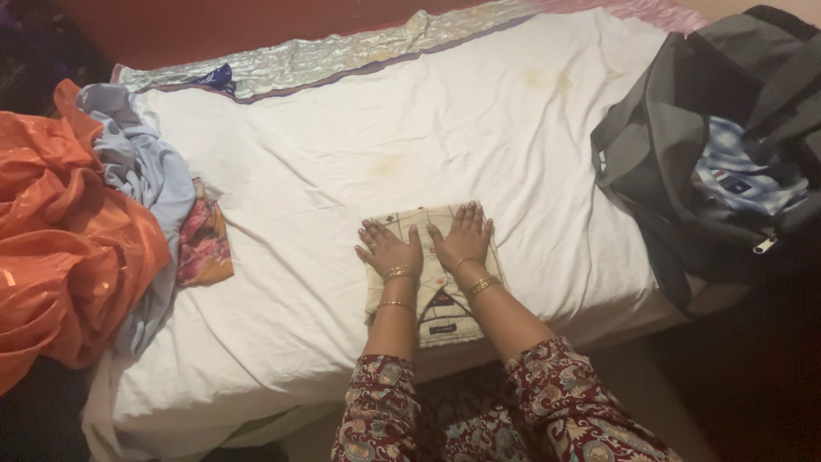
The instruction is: The person folds a shirt on a bed by hand, smoothing the fabric and placing the folded item into a bag.
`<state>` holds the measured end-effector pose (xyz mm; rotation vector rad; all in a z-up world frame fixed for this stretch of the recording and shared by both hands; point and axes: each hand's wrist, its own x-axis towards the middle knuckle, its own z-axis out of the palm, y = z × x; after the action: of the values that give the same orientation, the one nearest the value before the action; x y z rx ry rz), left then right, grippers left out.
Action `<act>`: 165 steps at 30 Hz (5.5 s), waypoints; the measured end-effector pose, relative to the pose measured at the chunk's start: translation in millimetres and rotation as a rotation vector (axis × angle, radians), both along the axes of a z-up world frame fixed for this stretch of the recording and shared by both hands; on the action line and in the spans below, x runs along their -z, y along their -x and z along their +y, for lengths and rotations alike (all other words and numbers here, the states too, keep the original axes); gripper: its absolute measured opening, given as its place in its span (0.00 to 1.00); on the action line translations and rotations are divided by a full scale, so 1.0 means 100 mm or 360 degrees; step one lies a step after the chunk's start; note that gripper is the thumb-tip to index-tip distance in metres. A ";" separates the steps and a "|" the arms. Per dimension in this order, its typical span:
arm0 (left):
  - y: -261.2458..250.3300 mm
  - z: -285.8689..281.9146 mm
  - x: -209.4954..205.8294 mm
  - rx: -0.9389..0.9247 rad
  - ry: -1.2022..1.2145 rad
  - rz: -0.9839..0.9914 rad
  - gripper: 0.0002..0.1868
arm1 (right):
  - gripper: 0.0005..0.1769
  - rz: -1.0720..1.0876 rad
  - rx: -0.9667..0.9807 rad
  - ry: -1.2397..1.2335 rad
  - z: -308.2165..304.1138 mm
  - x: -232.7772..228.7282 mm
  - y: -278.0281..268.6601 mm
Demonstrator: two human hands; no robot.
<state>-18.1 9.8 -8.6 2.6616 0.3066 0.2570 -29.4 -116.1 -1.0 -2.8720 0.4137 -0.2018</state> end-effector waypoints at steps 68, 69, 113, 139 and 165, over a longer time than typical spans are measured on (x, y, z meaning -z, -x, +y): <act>0.68 0.39 0.16 0.0022 -0.0089 -0.0058 0.49 | 0.53 -0.0208 0.0047 -0.0062 -0.35 0.15 0.75; 0.68 0.39 0.16 0.0024 -0.0093 -0.0053 0.49 | 0.53 -0.0210 0.0049 -0.0057 -0.34 0.15 0.75; 1.73 0.65 0.51 0.0311 0.3388 0.0384 0.19 | 0.43 -0.1153 -0.0225 -0.1862 -1.06 0.55 1.19; 2.38 -0.42 -0.41 0.0602 0.3169 0.0741 0.29 | 0.48 -0.0417 -0.0318 -0.3859 -0.73 1.39 1.67; 1.10 -0.73 -0.57 0.0374 0.1065 0.0052 0.10 | 0.41 -0.1762 0.0819 -0.3102 -4.20 -0.12 0.14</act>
<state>-128.6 -63.1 48.9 2.0138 0.0647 0.0231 -43.6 -536.4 11.1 -0.5294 0.5475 -0.7858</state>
